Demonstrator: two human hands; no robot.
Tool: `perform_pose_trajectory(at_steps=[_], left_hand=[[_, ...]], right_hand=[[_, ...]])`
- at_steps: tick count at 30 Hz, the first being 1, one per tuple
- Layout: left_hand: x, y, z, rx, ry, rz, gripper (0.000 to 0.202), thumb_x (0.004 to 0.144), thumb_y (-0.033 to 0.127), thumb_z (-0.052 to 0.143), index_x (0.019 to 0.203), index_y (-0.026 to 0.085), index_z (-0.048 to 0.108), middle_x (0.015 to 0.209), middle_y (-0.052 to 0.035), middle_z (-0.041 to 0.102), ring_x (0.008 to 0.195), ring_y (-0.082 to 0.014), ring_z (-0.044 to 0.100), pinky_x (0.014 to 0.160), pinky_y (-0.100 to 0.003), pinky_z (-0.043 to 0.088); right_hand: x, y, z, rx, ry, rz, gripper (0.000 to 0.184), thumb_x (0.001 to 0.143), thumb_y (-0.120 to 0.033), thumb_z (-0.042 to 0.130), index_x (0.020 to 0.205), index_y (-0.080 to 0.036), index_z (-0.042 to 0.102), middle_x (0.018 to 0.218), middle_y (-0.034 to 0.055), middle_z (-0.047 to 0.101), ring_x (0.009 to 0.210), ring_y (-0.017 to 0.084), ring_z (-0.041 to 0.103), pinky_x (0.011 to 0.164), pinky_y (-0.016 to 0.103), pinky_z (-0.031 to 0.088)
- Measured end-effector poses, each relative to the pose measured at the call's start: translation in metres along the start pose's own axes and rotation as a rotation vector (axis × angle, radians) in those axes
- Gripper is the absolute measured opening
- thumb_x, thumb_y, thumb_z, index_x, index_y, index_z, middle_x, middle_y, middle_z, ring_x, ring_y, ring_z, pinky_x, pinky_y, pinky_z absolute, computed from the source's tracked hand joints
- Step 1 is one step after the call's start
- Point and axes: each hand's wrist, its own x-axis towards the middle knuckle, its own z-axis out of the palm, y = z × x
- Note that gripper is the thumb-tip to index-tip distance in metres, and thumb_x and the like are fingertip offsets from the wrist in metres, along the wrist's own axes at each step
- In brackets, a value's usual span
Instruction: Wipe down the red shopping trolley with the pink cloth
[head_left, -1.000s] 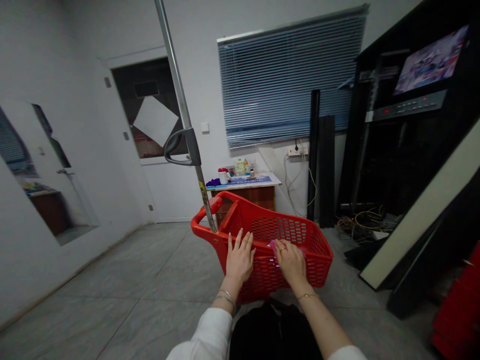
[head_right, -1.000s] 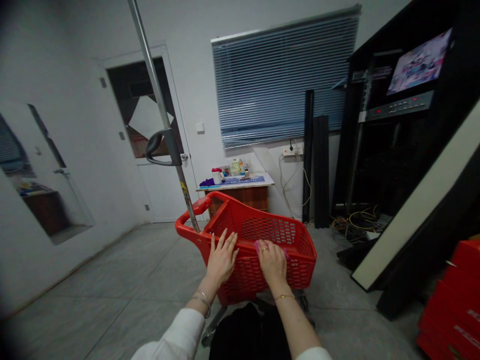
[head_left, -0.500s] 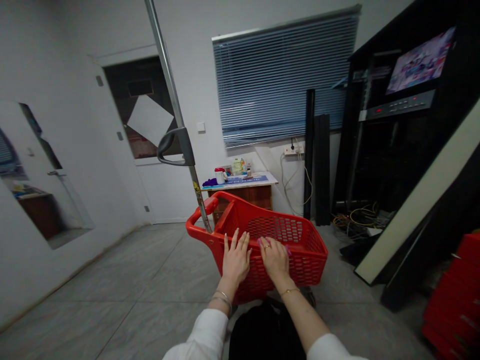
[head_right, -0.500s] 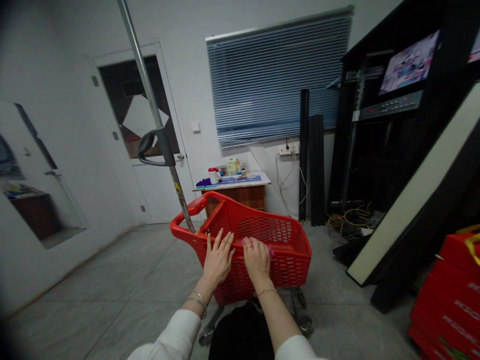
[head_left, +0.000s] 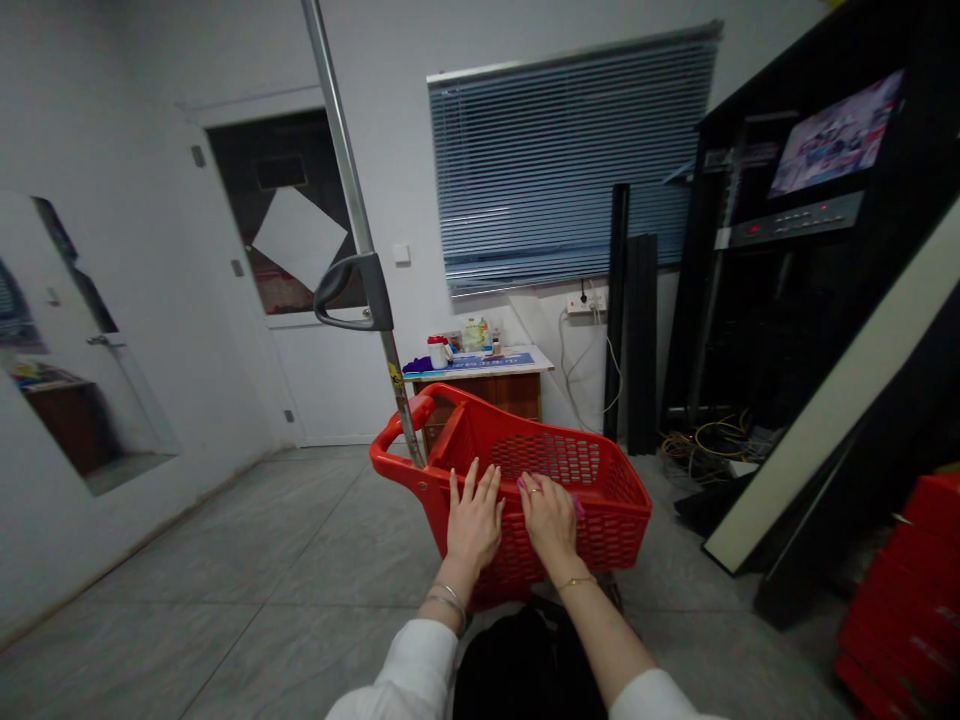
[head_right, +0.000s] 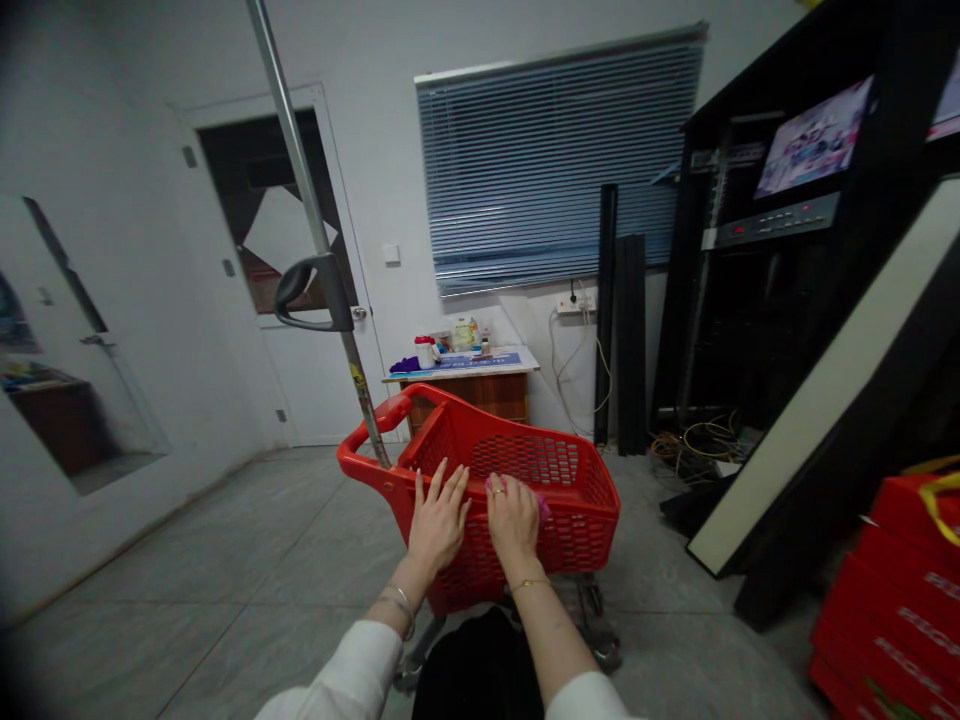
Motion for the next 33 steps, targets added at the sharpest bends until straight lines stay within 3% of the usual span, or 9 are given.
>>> perform_pose_trajectory(at_steps=[3, 9, 11, 13, 18, 20, 22, 29, 33], left_hand=[[-0.001, -0.004, -0.004, 0.005, -0.018, 0.011, 0.052, 0.099, 0.034, 0.037, 0.151, 0.027, 0.033, 0.152, -0.001, 0.045, 0.148, -0.0252, 0.024, 0.121, -0.061, 0.015], [-0.001, -0.002, -0.004, 0.011, -0.026, 0.026, 0.052, 0.1, 0.035, 0.034, 0.151, 0.027, 0.03, 0.153, 0.0, 0.043, 0.149, -0.0236, 0.022, 0.122, -0.06, 0.015], [0.0, 0.001, -0.002, -0.007, -0.015, 0.019, 0.052, 0.1, 0.035, 0.035, 0.151, 0.027, 0.031, 0.153, -0.0003, 0.043, 0.149, -0.0246, 0.022, 0.122, -0.06, 0.015], [0.0, 0.002, 0.0, -0.016, -0.006, 0.014, 0.053, 0.099, 0.034, 0.036, 0.151, 0.027, 0.032, 0.153, -0.0008, 0.043, 0.149, -0.0254, 0.021, 0.121, -0.061, 0.016], [-0.002, -0.001, -0.001, 0.006, -0.014, 0.011, 0.054, 0.099, 0.037, 0.038, 0.151, 0.028, 0.031, 0.153, -0.0002, 0.043, 0.149, -0.0249, 0.019, 0.122, -0.061, 0.014], [-0.002, -0.004, -0.004, 0.014, -0.025, 0.011, 0.053, 0.099, 0.04, 0.038, 0.151, 0.028, 0.031, 0.154, 0.0007, 0.042, 0.149, -0.024, 0.019, 0.122, -0.061, 0.012], [-0.003, -0.006, -0.006, 0.021, -0.036, 0.019, 0.053, 0.1, 0.041, 0.036, 0.151, 0.029, 0.031, 0.154, 0.0016, 0.042, 0.149, -0.0225, 0.019, 0.123, -0.059, 0.012], [0.0, -0.001, -0.004, 0.007, -0.031, 0.017, 0.053, 0.1, 0.04, 0.034, 0.152, 0.028, 0.029, 0.154, 0.001, 0.042, 0.149, -0.0232, 0.019, 0.122, -0.059, 0.014], [0.0, 0.002, -0.001, 0.014, -0.014, 0.009, 0.053, 0.1, 0.04, 0.036, 0.151, 0.028, 0.031, 0.153, 0.0004, 0.043, 0.149, -0.024, 0.02, 0.122, -0.06, 0.014]], right_hand=[[0.0, -0.012, 0.002, 0.052, -0.008, -0.046, 0.031, 0.1, -0.029, 0.043, 0.116, -0.02, 0.068, 0.106, 0.0095, 0.069, 0.092, 0.018, 0.06, 0.084, 0.03, 0.039], [-0.017, 0.079, -0.017, -0.017, -0.005, -0.002, 0.036, 0.101, -0.038, 0.042, 0.111, -0.019, 0.07, 0.102, 0.0081, 0.07, 0.087, 0.017, 0.06, 0.081, 0.029, 0.039], [-0.016, 0.094, -0.021, -0.058, 0.009, 0.053, 0.036, 0.1, -0.038, 0.042, 0.107, -0.018, 0.071, 0.099, 0.0083, 0.07, 0.083, 0.017, 0.06, 0.08, 0.03, 0.039], [-0.012, 0.082, -0.019, -0.079, 0.019, 0.084, 0.036, 0.1, -0.036, 0.042, 0.104, -0.017, 0.071, 0.095, 0.0085, 0.07, 0.079, 0.016, 0.059, 0.077, 0.03, 0.039], [0.002, -0.006, -0.001, 0.011, -0.014, 0.001, 0.031, 0.101, -0.028, 0.041, 0.11, -0.02, 0.07, 0.099, 0.008, 0.07, 0.085, 0.017, 0.059, 0.079, 0.029, 0.038], [0.004, -0.022, 0.001, 0.043, -0.026, -0.021, 0.031, 0.101, -0.029, 0.041, 0.113, -0.02, 0.069, 0.101, 0.0077, 0.069, 0.087, 0.017, 0.059, 0.079, 0.029, 0.038], [0.002, -0.012, -0.001, 0.058, -0.042, -0.042, 0.032, 0.101, -0.033, 0.041, 0.113, -0.021, 0.068, 0.101, 0.007, 0.07, 0.086, 0.016, 0.059, 0.079, 0.029, 0.037], [-0.016, 0.09, -0.017, -0.044, -0.032, 0.073, 0.038, 0.1, -0.041, 0.04, 0.106, -0.019, 0.071, 0.1, 0.0078, 0.069, 0.083, 0.018, 0.058, 0.077, 0.03, 0.037], [-0.009, 0.053, -0.009, -0.045, 0.006, 0.08, 0.036, 0.101, -0.036, 0.04, 0.104, -0.018, 0.071, 0.096, 0.0083, 0.069, 0.081, 0.018, 0.058, 0.077, 0.031, 0.037]])
